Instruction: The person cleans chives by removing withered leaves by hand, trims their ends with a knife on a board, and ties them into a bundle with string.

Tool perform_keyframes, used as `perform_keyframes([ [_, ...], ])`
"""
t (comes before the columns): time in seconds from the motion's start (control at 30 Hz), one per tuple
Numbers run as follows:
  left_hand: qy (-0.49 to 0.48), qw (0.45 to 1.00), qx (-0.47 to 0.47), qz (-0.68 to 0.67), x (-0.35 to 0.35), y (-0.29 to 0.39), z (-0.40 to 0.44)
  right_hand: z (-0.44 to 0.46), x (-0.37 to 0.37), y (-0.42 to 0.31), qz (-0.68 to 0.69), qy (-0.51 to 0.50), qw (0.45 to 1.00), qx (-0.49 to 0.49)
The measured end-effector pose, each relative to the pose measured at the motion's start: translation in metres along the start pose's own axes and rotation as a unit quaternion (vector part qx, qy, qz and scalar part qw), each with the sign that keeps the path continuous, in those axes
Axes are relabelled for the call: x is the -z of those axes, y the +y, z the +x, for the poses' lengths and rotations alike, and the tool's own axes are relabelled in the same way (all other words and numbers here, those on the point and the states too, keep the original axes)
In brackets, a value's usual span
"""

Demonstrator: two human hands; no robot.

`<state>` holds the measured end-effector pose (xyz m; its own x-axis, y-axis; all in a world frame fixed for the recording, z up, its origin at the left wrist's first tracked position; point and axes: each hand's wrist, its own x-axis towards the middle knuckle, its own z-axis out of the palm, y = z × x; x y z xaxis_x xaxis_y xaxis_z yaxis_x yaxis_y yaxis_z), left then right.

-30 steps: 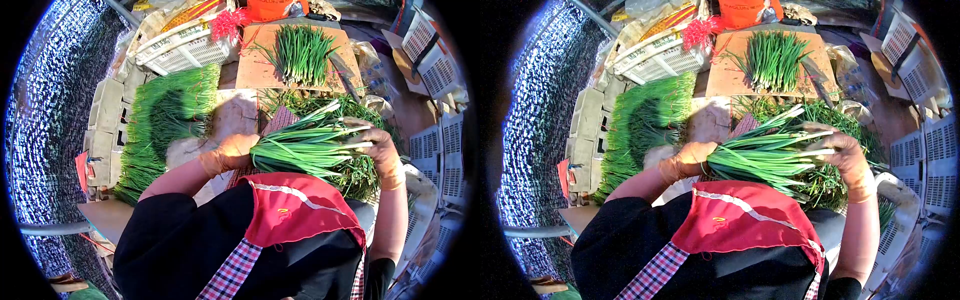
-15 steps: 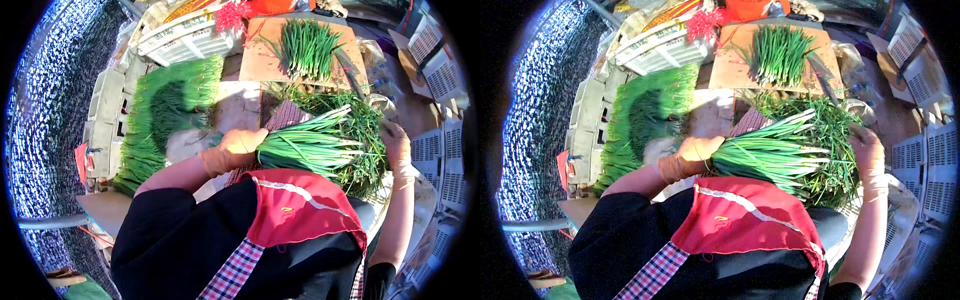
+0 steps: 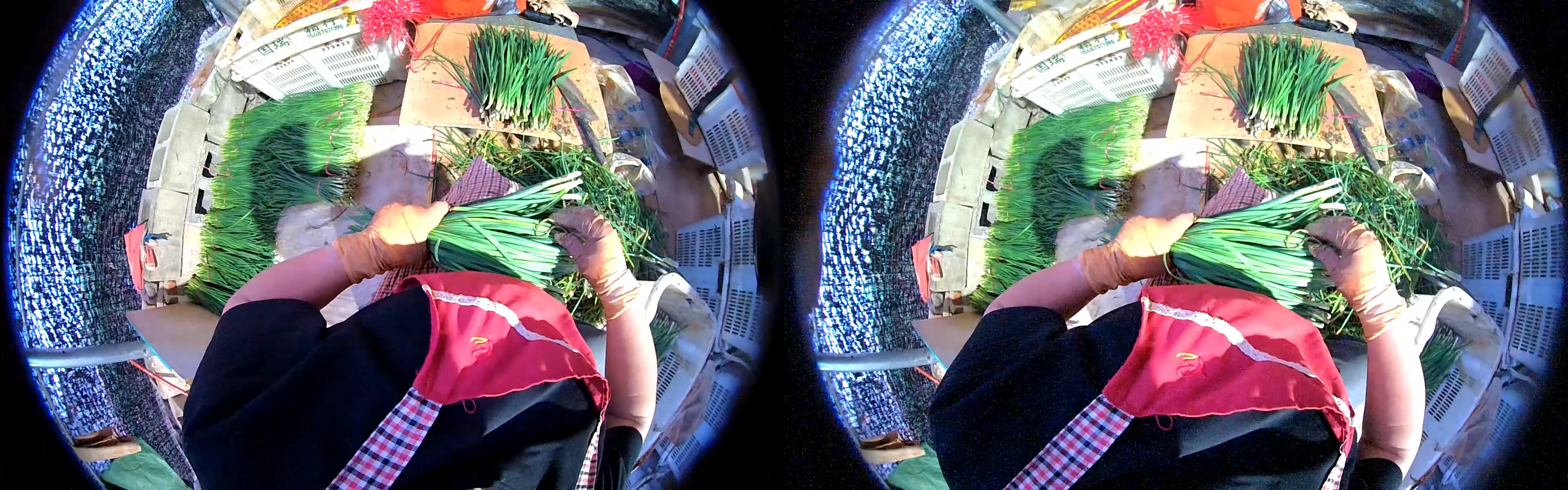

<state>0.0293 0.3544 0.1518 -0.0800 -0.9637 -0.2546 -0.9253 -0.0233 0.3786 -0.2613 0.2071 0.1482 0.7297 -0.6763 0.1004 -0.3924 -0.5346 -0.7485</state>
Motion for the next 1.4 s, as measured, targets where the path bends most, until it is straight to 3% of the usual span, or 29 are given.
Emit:
perform_keyframes([
  [0.27, -0.070, 0.997, 0.025, -0.011, 0.004, 0.003, 0.008, -0.009, -0.023, 0.017, -0.175, 0.066, 0.980, 0.067],
  [0.33, -0.060, 0.998, 0.020, -0.001, 0.002, 0.002, 0.008, -0.008, -0.029, 0.021, -0.276, 0.120, 0.948, 0.102],
  [0.47, -0.029, 0.999, 0.013, -0.034, -0.010, -0.011, 0.007, -0.011, 0.005, 0.016, -0.217, 0.195, 0.941, 0.168],
  [0.53, -0.041, 0.997, 0.030, -0.055, -0.008, -0.010, 0.007, -0.014, 0.034, 0.029, -0.092, 0.316, 0.943, 0.047],
  [0.67, -0.080, 0.995, 0.062, -0.019, 0.008, 0.004, 0.006, -0.044, 0.093, 0.114, -0.331, 0.368, 0.868, -0.049],
  [0.7, -0.070, 0.995, 0.058, -0.032, 0.007, 0.004, 0.005, -0.054, 0.099, 0.149, -0.268, 0.238, 0.908, -0.218],
  [0.77, -0.065, 0.996, 0.045, -0.044, 0.004, 0.002, 0.004, -0.065, 0.077, 0.152, -0.149, 0.142, 0.877, -0.434],
  [0.8, -0.049, 0.997, 0.039, -0.054, 0.001, -0.001, 0.003, -0.068, 0.067, 0.146, -0.475, -0.036, 0.798, -0.370],
  [0.87, -0.048, 0.997, 0.028, -0.061, -0.010, -0.009, 0.005, -0.066, 0.065, 0.145, -0.316, 0.101, 0.920, -0.208],
  [0.93, -0.057, 0.962, -0.054, -0.263, -0.017, -0.019, 0.015, -0.058, 0.067, 0.126, -0.104, 0.215, 0.956, -0.171],
  [1.0, -0.090, 0.945, -0.079, -0.305, 0.002, -0.009, 0.018, -0.054, 0.072, 0.105, 0.210, 0.258, 0.907, -0.258],
  [1.03, -0.140, 0.929, -0.020, -0.341, 0.005, -0.010, 0.021, -0.054, 0.075, 0.089, 0.298, 0.262, 0.869, -0.295],
  [1.07, -0.186, 0.906, 0.042, -0.377, 0.006, -0.013, 0.022, -0.059, 0.075, 0.085, 0.322, 0.224, 0.867, -0.306],
  [1.1, -0.219, 0.895, 0.102, -0.376, 0.001, -0.027, 0.024, -0.063, 0.059, 0.089, 0.176, 0.212, 0.918, -0.286],
  [1.13, -0.221, 0.896, 0.101, -0.371, 0.002, -0.024, 0.023, -0.067, 0.034, 0.096, 0.026, 0.196, 0.945, -0.259],
  [1.2, -0.176, 0.864, 0.088, -0.463, 0.006, -0.017, 0.021, -0.078, 0.005, 0.082, 0.237, 0.231, 0.910, -0.250],
  [1.27, -0.173, 0.861, 0.065, -0.474, 0.000, -0.022, 0.020, -0.081, 0.012, 0.053, 0.474, 0.126, 0.828, -0.273],
  [1.33, -0.189, 0.826, 0.122, -0.517, -0.013, -0.041, 0.021, -0.086, -0.001, 0.046, 0.465, 0.065, 0.863, -0.187],
  [1.4, -0.187, 0.842, 0.098, -0.497, -0.021, -0.048, 0.025, -0.082, -0.011, 0.032, 0.451, 0.100, 0.864, -0.202],
])
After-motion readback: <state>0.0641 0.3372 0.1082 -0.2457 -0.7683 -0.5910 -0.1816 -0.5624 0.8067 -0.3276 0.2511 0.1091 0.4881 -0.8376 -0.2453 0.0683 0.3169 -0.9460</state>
